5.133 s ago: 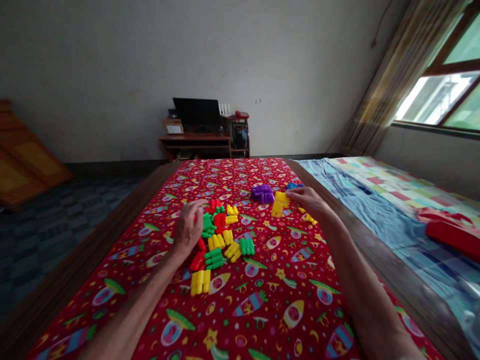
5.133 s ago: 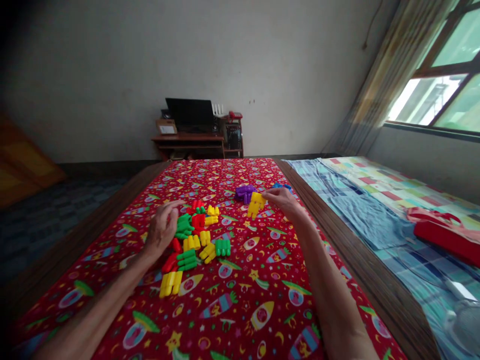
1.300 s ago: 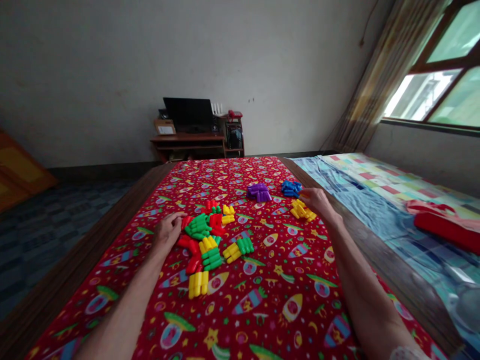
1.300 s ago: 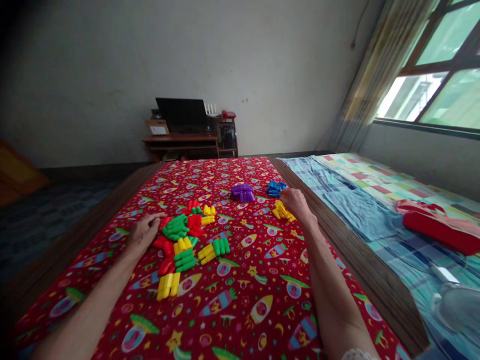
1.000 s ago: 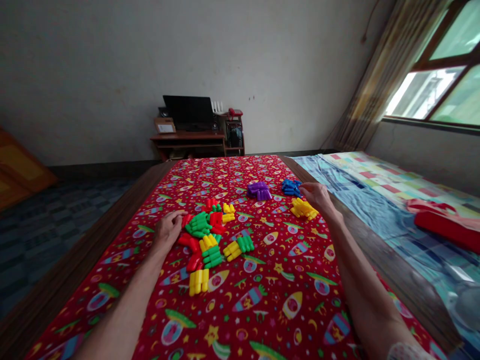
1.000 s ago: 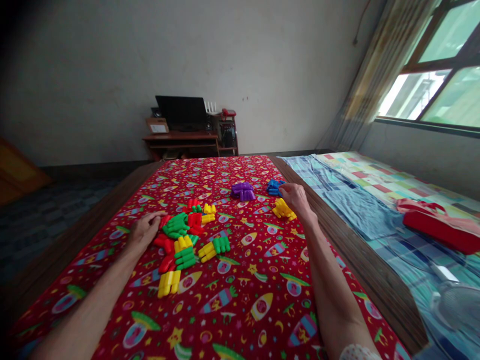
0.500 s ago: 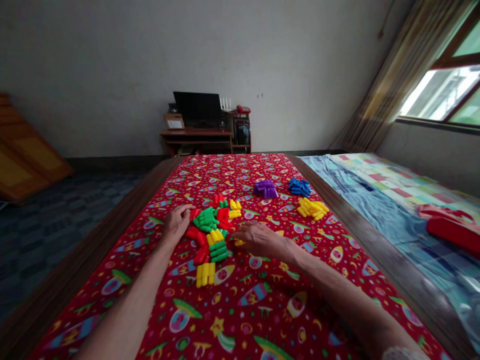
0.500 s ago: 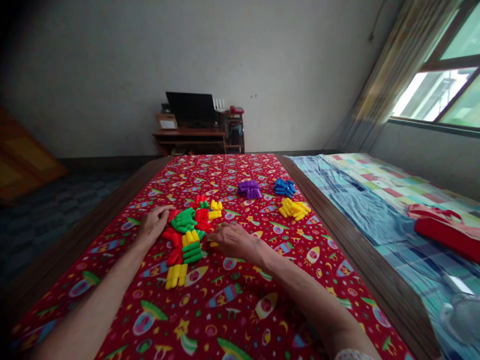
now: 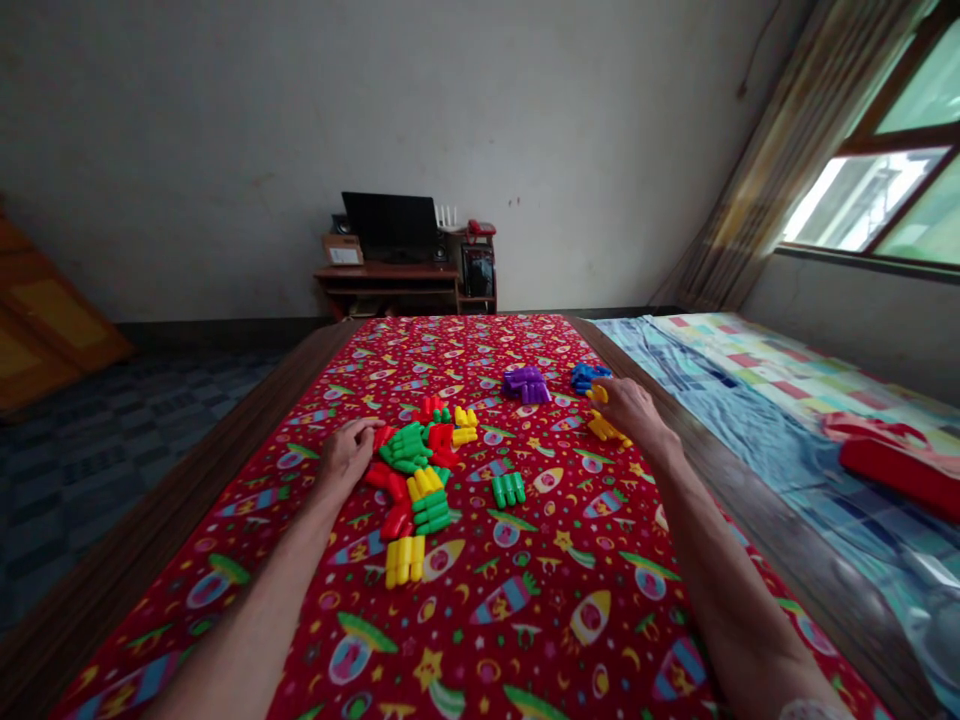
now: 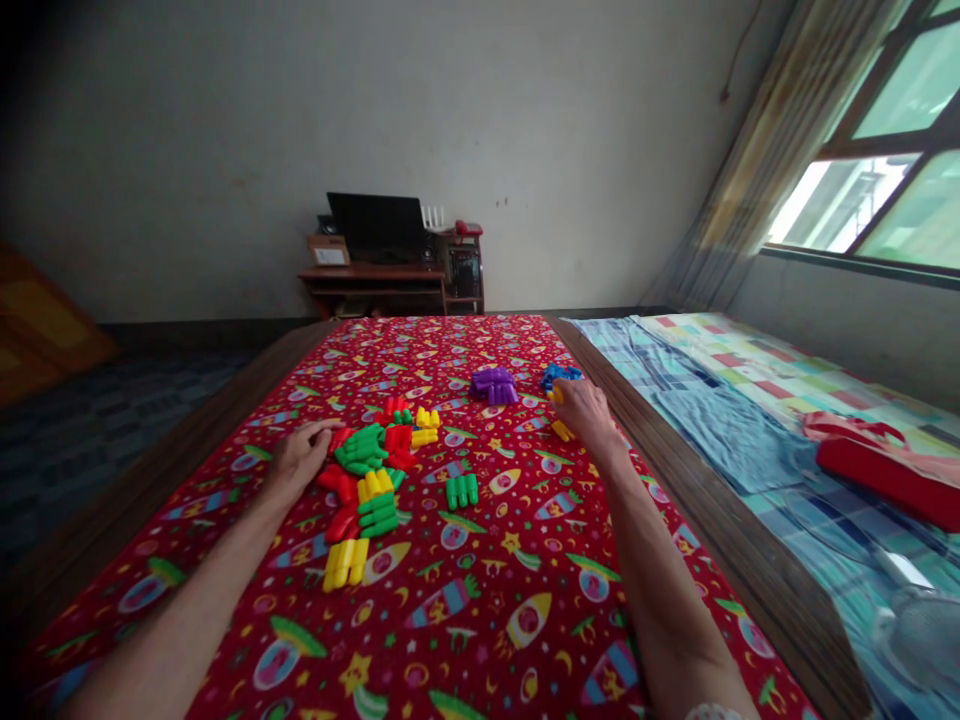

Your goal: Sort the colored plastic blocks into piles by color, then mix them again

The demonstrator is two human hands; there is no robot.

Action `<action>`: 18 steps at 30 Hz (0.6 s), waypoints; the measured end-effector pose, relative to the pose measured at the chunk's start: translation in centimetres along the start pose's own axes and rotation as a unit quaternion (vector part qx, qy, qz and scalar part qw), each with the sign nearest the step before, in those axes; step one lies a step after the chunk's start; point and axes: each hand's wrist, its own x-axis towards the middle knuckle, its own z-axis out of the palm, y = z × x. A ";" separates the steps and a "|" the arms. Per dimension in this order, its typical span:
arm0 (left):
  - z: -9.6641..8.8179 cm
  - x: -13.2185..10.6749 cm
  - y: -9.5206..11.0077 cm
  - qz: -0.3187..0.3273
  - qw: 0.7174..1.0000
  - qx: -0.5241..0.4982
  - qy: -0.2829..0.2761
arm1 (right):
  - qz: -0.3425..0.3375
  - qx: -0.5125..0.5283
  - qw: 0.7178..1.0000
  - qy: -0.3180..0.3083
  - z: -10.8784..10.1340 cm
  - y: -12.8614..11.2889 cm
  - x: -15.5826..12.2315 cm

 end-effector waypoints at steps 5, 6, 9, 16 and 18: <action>0.2 0.1 -0.3 0.000 1.000 -0.006 0.007 | 0.012 0.035 0.999 -0.032 0.4 4.2 0.6; 0.2 0.1 -0.4 0.000 1.000 -0.008 0.010 | 0.010 0.043 0.998 -0.039 0.7 4.8 0.7; 0.3 0.2 -0.5 -0.003 1.000 -0.007 0.011 | 0.006 0.052 0.996 -0.065 1.4 5.8 0.7; 0.2 0.2 -0.2 -0.005 1.000 -0.009 0.005 | -0.014 0.060 0.998 -0.029 1.1 5.6 0.7; 0.1 0.1 -0.1 0.006 1.000 -0.009 0.005 | -0.007 0.084 0.996 0.008 0.8 5.4 1.0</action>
